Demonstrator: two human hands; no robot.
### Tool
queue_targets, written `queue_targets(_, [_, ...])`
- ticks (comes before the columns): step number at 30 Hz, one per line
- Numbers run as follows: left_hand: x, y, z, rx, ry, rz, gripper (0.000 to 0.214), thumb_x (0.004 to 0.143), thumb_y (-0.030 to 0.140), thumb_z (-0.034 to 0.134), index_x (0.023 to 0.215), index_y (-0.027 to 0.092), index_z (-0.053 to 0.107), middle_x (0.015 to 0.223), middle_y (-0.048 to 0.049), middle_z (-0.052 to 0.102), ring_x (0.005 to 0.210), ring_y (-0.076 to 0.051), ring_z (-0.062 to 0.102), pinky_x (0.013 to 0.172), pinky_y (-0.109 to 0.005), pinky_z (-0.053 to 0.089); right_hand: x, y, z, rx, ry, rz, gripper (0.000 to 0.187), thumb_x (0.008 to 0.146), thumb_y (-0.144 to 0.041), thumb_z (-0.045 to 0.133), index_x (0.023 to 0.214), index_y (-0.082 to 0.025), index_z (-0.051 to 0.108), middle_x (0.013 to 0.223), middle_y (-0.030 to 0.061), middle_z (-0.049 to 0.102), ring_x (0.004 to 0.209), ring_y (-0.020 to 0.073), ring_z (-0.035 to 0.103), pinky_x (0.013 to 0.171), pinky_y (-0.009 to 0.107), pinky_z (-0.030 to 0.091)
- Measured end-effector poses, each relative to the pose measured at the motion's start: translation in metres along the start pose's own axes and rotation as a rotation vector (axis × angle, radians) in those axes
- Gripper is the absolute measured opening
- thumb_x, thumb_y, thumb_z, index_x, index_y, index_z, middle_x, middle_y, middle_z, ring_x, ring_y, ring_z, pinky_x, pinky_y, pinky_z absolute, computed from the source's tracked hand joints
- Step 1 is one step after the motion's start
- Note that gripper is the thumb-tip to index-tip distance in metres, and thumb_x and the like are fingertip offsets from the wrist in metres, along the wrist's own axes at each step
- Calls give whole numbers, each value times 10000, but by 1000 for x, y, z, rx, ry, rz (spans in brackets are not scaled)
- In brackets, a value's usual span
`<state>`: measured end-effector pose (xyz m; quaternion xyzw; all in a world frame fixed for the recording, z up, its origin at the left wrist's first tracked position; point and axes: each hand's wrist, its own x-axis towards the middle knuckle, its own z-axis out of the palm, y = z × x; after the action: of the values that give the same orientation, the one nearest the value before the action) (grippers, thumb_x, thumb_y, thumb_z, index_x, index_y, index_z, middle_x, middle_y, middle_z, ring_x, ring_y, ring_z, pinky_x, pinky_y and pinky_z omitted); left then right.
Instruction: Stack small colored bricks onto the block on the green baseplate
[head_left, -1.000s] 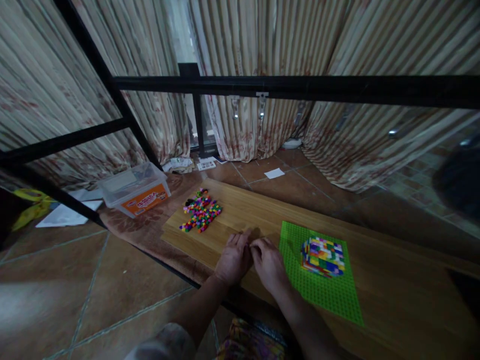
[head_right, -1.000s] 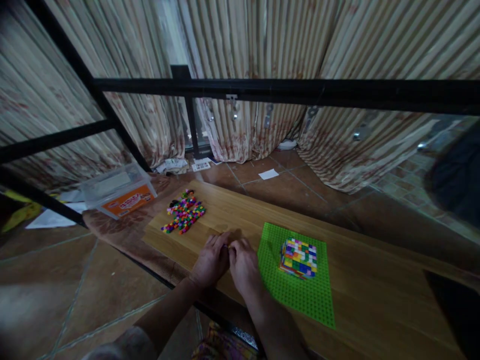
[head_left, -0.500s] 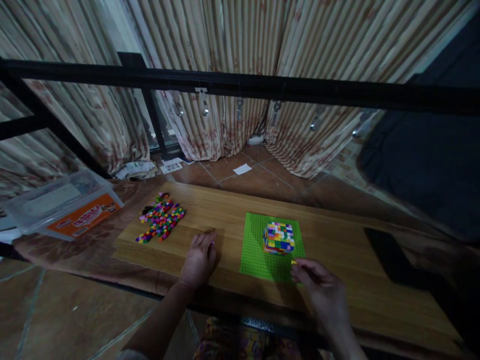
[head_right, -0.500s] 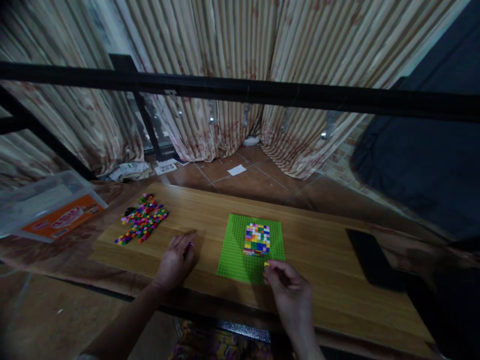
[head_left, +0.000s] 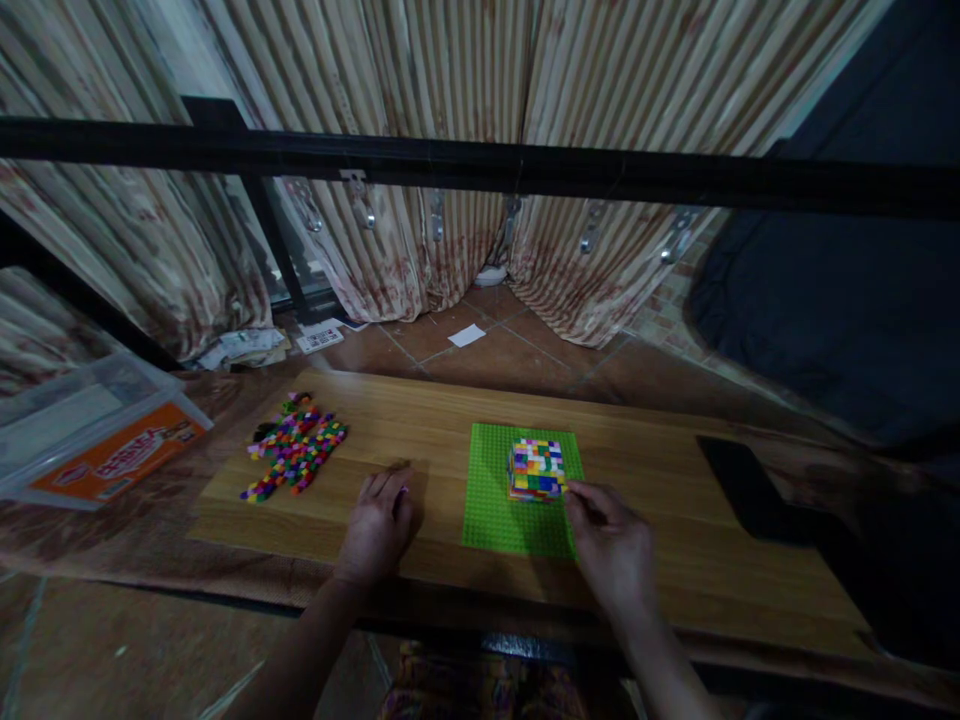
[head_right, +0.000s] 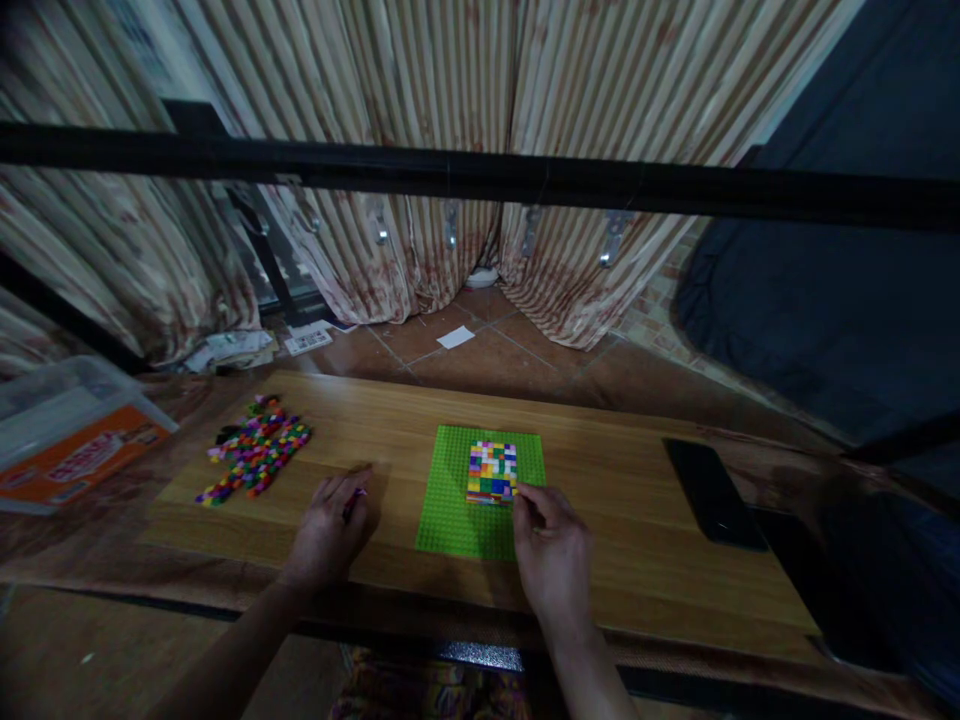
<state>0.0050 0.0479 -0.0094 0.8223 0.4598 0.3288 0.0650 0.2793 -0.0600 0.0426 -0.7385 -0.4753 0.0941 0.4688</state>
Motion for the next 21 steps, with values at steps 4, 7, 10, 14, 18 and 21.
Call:
queue_targets(4, [0, -1, 1, 3, -1, -3, 256, 907, 162, 444, 1112, 155, 596, 1043, -96, 669, 986, -240, 588, 886, -395, 504, 2, -3, 1, -70, 15, -34, 252, 850, -378, 555, 870, -182, 711, 863, 67, 715, 757, 189, 671, 692, 294, 507])
queue_targets(7, [-1, -2, 2, 3, 3, 9, 261, 907, 149, 443, 1121, 154, 592, 1048, -94, 667, 989, -240, 586, 887, -392, 501, 4, -2, 2, -63, 11, 17, 235, 834, -389, 584, 879, -193, 707, 849, 57, 723, 725, 186, 675, 682, 292, 512])
queue_targets(10, [-1, -3, 2, 7, 9, 22, 263, 907, 144, 442, 1127, 154, 585, 1041, -91, 665, 979, -239, 586, 884, -393, 500, 4, 0, 3, -37, 6, 47, 225, 823, -398, 607, 871, -200, 704, 830, 47, 726, 718, 183, 677, 686, 290, 515])
queue_targets(14, [-1, -2, 2, 11, 6, 22, 259, 910, 144, 446, 1131, 147, 580, 1024, -89, 662, 961, -233, 584, 877, -384, 502, 4, 2, 3, -17, 18, 30, 222, 820, -407, 623, 856, -203, 705, 833, 40, 722, 718, 173, 674, 665, 270, 511])
queue_targets(18, [-1, -2, 3, 12, 6, 20, 259, 908, 136, 446, 1128, 137, 583, 1027, -93, 662, 965, -231, 582, 885, -384, 499, 3, 4, 4, -6, 37, -14, 231, 826, -421, 628, 824, -205, 710, 817, 35, 719, 709, 167, 670, 673, 268, 507])
queue_targets(21, [-1, -2, 2, 8, 3, 17, 259, 907, 139, 444, 1123, 143, 586, 1042, -94, 664, 980, -233, 584, 894, -393, 497, 2, 7, 5, 12, 50, -43, 224, 834, -412, 628, 809, -207, 713, 815, 34, 723, 728, 169, 676, 688, 267, 508])
